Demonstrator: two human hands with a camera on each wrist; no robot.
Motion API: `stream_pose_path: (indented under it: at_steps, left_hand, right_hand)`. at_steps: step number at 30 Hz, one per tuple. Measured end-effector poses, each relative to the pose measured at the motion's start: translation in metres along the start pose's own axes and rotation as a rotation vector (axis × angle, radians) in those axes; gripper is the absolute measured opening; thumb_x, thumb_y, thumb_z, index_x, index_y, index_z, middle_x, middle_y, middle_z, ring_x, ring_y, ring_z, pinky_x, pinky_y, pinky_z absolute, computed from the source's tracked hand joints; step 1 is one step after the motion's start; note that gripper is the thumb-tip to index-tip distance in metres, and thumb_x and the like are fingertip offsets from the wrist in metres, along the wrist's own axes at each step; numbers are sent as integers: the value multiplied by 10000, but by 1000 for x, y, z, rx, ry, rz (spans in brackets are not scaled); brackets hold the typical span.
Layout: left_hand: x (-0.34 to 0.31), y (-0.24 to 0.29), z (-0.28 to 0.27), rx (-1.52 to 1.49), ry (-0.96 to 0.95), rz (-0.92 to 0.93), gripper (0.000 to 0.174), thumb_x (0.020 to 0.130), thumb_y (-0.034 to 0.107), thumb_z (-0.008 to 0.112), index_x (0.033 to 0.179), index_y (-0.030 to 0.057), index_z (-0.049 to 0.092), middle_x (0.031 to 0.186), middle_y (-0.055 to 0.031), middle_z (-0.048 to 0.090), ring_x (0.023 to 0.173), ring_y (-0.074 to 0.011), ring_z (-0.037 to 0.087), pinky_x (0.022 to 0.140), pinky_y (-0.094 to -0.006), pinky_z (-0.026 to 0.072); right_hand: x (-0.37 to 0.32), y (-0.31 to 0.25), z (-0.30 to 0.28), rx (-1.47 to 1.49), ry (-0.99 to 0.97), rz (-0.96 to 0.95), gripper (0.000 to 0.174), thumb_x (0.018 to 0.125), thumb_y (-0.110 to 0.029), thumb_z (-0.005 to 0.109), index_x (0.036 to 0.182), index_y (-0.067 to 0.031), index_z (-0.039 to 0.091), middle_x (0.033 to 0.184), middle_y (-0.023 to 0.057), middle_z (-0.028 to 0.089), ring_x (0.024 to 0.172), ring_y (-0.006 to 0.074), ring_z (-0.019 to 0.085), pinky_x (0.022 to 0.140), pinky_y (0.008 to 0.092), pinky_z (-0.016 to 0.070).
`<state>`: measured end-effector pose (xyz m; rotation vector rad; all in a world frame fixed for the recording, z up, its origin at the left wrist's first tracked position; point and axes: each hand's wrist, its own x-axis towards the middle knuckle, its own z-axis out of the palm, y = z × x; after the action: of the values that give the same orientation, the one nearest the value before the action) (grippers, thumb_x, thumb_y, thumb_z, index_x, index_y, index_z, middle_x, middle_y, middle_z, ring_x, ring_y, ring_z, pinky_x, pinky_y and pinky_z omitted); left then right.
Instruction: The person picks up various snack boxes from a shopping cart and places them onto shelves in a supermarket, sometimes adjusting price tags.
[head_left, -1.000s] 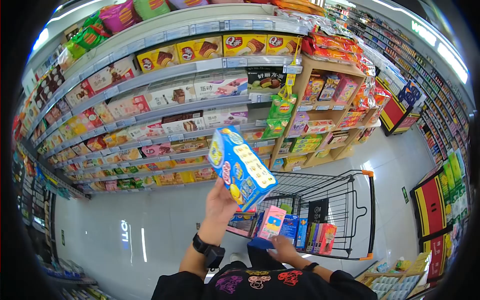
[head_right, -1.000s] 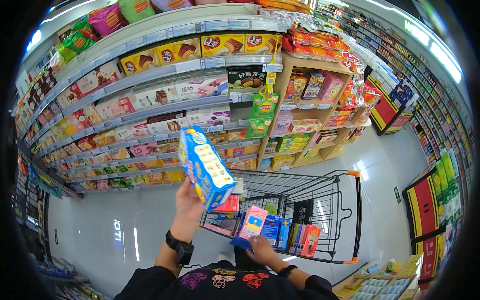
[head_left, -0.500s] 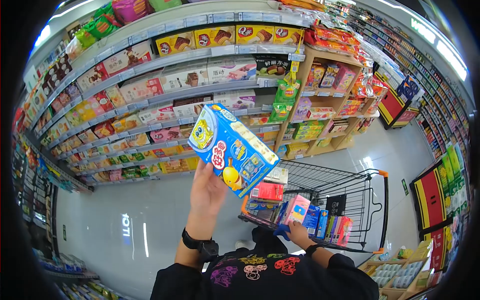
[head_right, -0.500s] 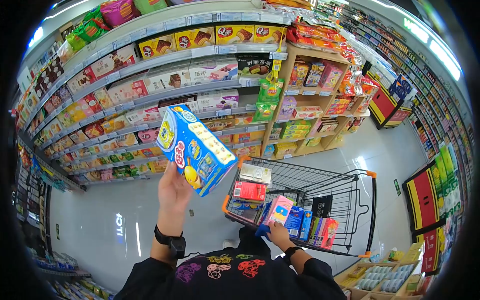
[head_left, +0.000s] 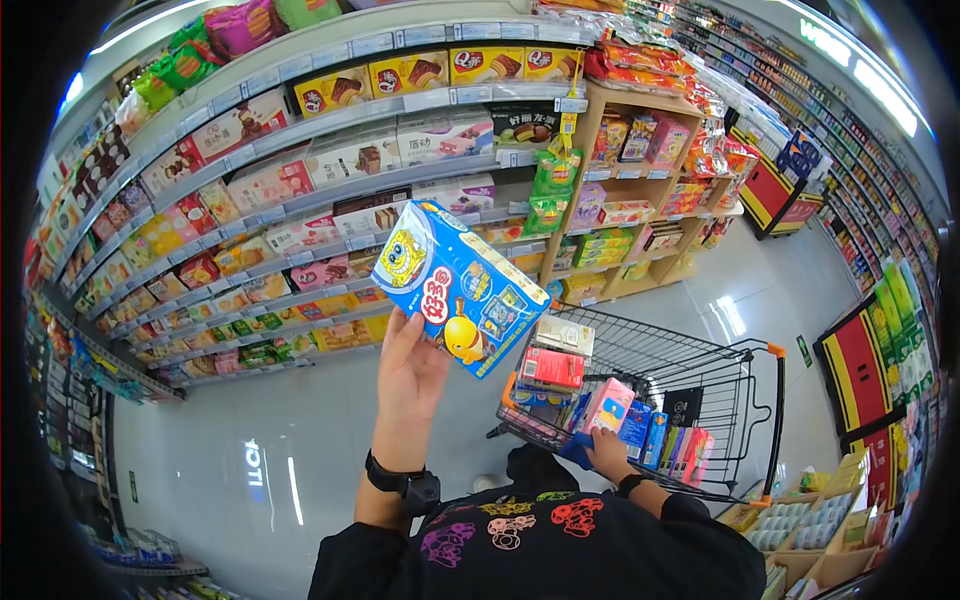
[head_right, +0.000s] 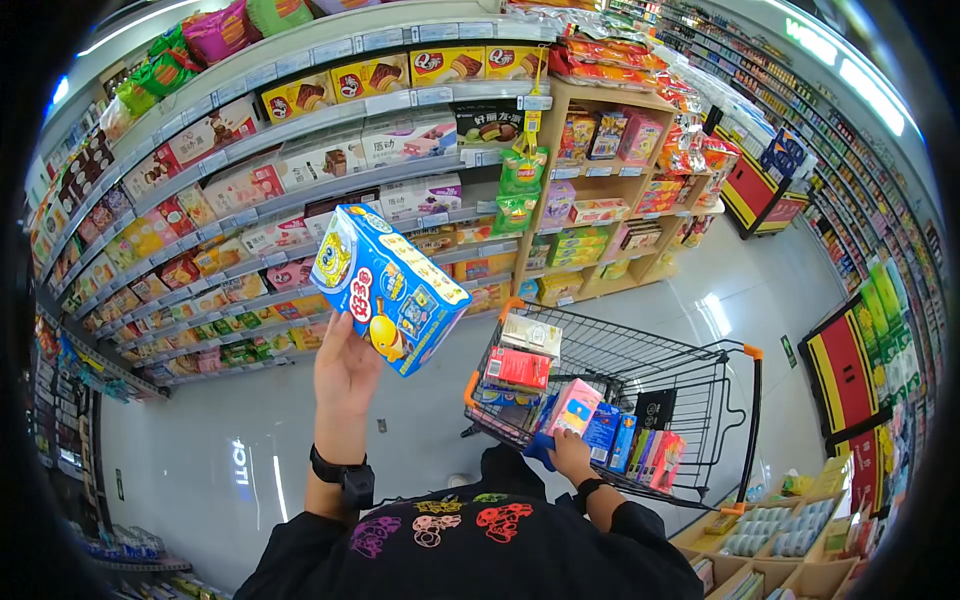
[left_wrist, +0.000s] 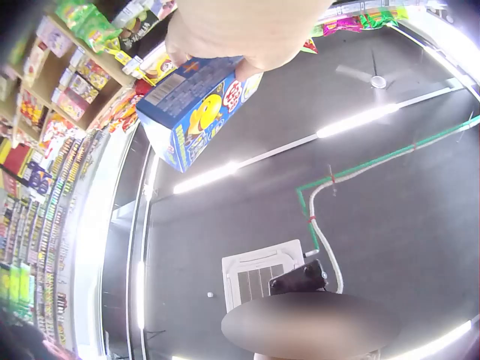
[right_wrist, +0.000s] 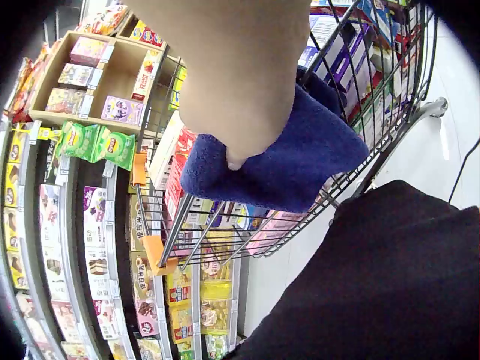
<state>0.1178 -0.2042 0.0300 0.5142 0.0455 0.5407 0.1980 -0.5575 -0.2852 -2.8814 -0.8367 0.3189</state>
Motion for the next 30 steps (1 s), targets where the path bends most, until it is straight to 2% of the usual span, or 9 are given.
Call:
stream_pose_path:
  at_steps: [7, 13, 16, 21, 24, 27, 30]
  left_hand:
    - [1, -10, -8, 36, 30, -1, 328, 866, 100, 519, 1177, 66, 421, 1128, -46, 547, 1016, -146, 539, 862, -331, 429]
    - [-3, -4, -14, 0, 116, 25, 322, 857, 83, 529, 1157, 70, 414, 1125, -60, 549, 1031, -180, 538, 884, -382, 435]
    - [-4, -4, -18, -3, 121, 26, 321, 856, 79, 531, 1155, 66, 413, 1126, -68, 549, 1042, -187, 533, 889, -386, 431]
    - [-3, -5, -24, -3, 136, 32, 298, 870, 83, 501, 1155, 58, 417, 1159, -83, 528, 1080, -204, 510, 907, -400, 416]
    - [4, -6, -33, -158, 32, -90, 349, 884, 120, 453, 1219, 44, 394, 1214, -121, 484, 1124, -248, 476, 913, -425, 406]
    - [10, -12, -29, -533, -77, -312, 451, 881, 181, 442, 1300, 55, 333, 1268, -152, 429, 1160, -291, 440, 922, -453, 392]
    - [19, -27, -33, -626, -161, -413, 553, 866, 334, 467, 1325, 71, 304, 1283, -164, 410, 1065, -283, 482, 825, -421, 435]
  right_hand:
    - [21, 9, 6, 8, 108, 27, 306, 742, -265, 629, 938, -83, 482, 869, 128, 553, 819, 323, 575, 617, 432, 491]
    - [54, 13, 5, -41, 125, 155, 354, 781, -324, 607, 988, -68, 476, 874, 141, 557, 819, 329, 580, 620, 452, 492]
    - [75, 13, 2, -40, 95, 253, 383, 793, -341, 594, 1021, -63, 461, 896, 158, 559, 834, 342, 586, 631, 455, 493]
    - [101, 16, -6, 9, 151, 294, 400, 798, -319, 584, 1023, -24, 433, 899, 220, 562, 827, 389, 582, 660, 478, 483]
    - [116, 17, -13, 46, 145, 308, 417, 803, -309, 574, 1041, -4, 416, 905, 238, 559, 825, 398, 578, 677, 475, 477]
    - [127, 22, -15, 63, 156, 304, 407, 809, -302, 564, 1043, -4, 417, 902, 235, 561, 825, 394, 579, 682, 471, 477]
    - [136, 24, -16, 93, 183, 327, 406, 812, -308, 556, 1044, -4, 421, 894, 230, 567, 821, 387, 584, 683, 471, 475]
